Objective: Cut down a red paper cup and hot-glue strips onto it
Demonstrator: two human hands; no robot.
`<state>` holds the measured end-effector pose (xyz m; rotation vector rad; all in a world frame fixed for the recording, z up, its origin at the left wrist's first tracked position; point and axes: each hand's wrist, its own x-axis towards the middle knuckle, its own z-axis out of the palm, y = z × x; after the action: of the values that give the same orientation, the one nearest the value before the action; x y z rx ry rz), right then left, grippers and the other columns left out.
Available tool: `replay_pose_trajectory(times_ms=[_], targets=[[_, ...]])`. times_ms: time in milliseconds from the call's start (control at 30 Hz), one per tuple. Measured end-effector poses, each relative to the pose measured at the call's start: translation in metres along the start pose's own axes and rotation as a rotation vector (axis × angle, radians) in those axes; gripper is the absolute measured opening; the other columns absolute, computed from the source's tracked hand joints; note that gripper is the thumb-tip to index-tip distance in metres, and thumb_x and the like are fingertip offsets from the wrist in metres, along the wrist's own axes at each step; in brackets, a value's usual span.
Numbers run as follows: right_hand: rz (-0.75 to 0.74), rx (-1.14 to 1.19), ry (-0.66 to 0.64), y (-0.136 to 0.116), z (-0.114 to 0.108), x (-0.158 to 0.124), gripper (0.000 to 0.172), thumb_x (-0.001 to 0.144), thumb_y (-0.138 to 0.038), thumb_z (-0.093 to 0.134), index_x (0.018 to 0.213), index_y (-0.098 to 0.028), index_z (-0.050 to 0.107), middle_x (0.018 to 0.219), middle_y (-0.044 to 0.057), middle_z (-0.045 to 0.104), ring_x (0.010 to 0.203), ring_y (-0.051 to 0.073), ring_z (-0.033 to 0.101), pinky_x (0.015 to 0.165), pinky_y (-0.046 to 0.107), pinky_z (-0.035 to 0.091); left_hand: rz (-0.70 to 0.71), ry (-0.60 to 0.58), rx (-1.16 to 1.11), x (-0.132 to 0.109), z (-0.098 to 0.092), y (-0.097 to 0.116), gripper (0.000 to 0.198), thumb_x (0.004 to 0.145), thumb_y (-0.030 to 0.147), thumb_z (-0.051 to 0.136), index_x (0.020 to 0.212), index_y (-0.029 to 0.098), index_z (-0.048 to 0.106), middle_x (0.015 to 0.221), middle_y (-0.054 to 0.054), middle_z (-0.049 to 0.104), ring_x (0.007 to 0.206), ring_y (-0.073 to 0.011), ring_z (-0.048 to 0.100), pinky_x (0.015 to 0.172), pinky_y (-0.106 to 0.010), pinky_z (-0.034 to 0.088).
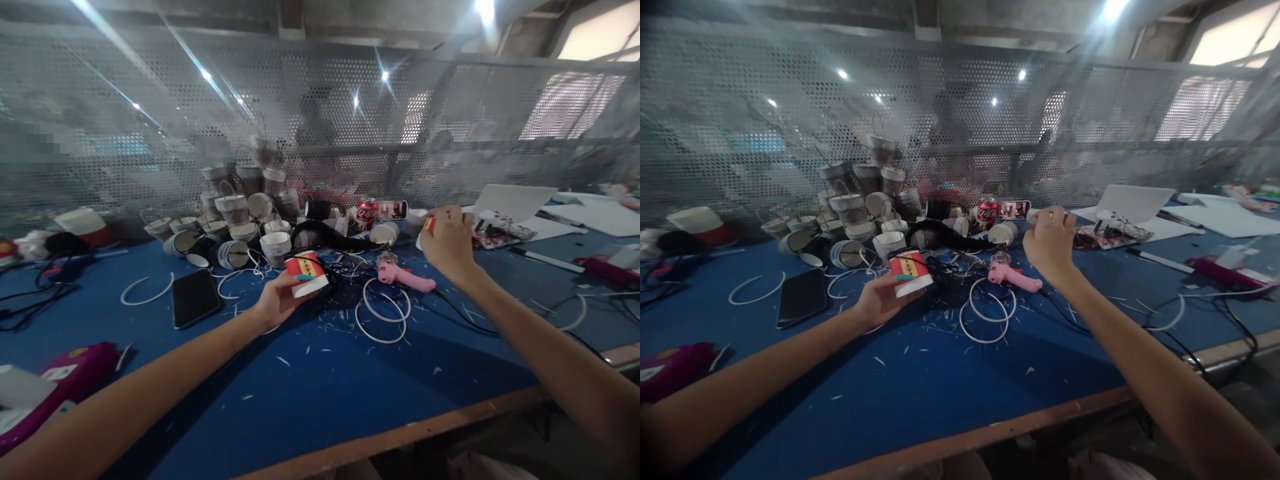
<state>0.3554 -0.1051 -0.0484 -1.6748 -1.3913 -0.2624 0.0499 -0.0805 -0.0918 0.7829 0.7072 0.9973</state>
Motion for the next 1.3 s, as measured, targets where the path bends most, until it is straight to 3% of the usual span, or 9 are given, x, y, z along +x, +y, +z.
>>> replay_pose_trajectory(times_ms=[100,233,333,467,633,867,967,1067,1300], targets=[[-0.325,0.204,-0.045,-0.033,-0.007,-0.017,0.024,0.076,-0.013,0.044,0.091,-0.026,0.059,0.103,0.007,0.061,0.107,0.028,0.049,0.098,0.050,0.030,0.004,-0.056,0.049,-0.001,0.001,-0.001,0.035,0.059,0.008,0.058,0.094,0.012,0.063,0.085,-0.008,0.071,0.081,-0.0245,0.064,0.085,-0.042,0.044],[-0.577,0.684,-0.567,-0.073,0.008,-0.050,0.032,0.080,-0.018,0.044,0.110,-0.027,0.052,0.122,0.003,0.054,0.083,0.017,0.058,0.078,0.038,0.048,0.032,-0.127,0.073,-0.002,0.003,-0.003,0.036,0.058,0.011,0.062,0.094,0.012,0.064,0.086,-0.007,0.071,0.080,-0.0215,0.064,0.084,-0.037,0.044],[-0.557,0.794,-0.783,-0.086,0.026,-0.068,0.033,0.080,-0.015,0.043,0.111,-0.025,0.050,0.128,0.005,0.051,0.069,0.012,0.057,0.067,0.032,0.049,0.051,-0.147,0.079,0.000,0.001,-0.006,0.032,0.057,0.012,0.064,0.089,0.015,0.065,0.081,-0.003,0.071,0.075,-0.0184,0.064,0.080,-0.034,0.045],[-0.454,0.788,-0.910,-0.086,0.040,-0.077,0.036,0.077,-0.011,0.044,0.110,-0.026,0.046,0.130,0.005,0.049,0.058,0.008,0.055,0.062,0.031,0.049,0.056,-0.204,0.149,0.004,-0.003,-0.008,0.031,0.058,0.011,0.065,0.088,0.016,0.065,0.080,-0.002,0.070,0.073,-0.0169,0.063,0.078,-0.032,0.043],[-0.316,0.883,-0.917,-0.080,0.041,-0.079,0.037,0.076,-0.011,0.044,0.109,-0.026,0.044,0.112,0.003,0.058,0.057,0.009,0.057,0.059,0.030,0.050,0.086,-0.209,0.144,0.004,-0.002,-0.009,0.038,0.059,0.010,0.064,0.096,0.017,0.063,0.083,-0.002,0.070,0.076,-0.0180,0.063,0.083,-0.034,0.042],[-0.070,1.121,-0.843,-0.073,0.042,-0.073,0.027,0.071,-0.015,0.044,0.097,-0.022,0.044,0.129,0.007,0.049,0.046,0.004,0.050,0.046,0.025,0.048,0.038,-0.140,0.116,-0.001,0.001,-0.006,0.043,0.057,0.007,0.062,0.100,0.014,0.061,0.086,-0.005,0.071,0.080,-0.0201,0.064,0.090,-0.037,0.041],[0.004,1.141,-0.734,-0.071,0.043,-0.071,0.019,0.072,-0.019,0.044,0.091,-0.021,0.044,0.129,0.008,0.049,0.041,0.003,0.047,0.041,0.024,0.046,0.031,-0.124,0.121,-0.001,0.001,-0.006,0.045,0.058,0.008,0.062,0.103,0.013,0.060,0.091,-0.007,0.071,0.085,-0.0222,0.064,0.091,-0.038,0.041],[-0.025,1.148,-0.598,-0.069,0.042,-0.074,0.018,0.072,-0.023,0.048,0.089,-0.021,0.044,0.123,0.009,0.053,0.043,0.003,0.047,0.041,0.023,0.045,0.039,-0.131,0.122,0.000,0.000,-0.006,0.046,0.058,0.009,0.061,0.104,0.013,0.059,0.092,-0.007,0.071,0.086,-0.0228,0.064,0.091,-0.039,0.041],[-0.175,1.148,-0.882,-0.074,0.039,-0.087,0.020,0.078,-0.022,0.049,0.097,-0.021,0.046,0.136,0.009,0.042,0.050,0.003,0.050,0.046,0.023,0.047,0.067,-0.258,0.135,0.001,-0.003,-0.007,0.041,0.059,0.011,0.064,0.100,0.014,0.062,0.088,-0.005,0.071,0.082,-0.0199,0.065,0.088,-0.035,0.043]])
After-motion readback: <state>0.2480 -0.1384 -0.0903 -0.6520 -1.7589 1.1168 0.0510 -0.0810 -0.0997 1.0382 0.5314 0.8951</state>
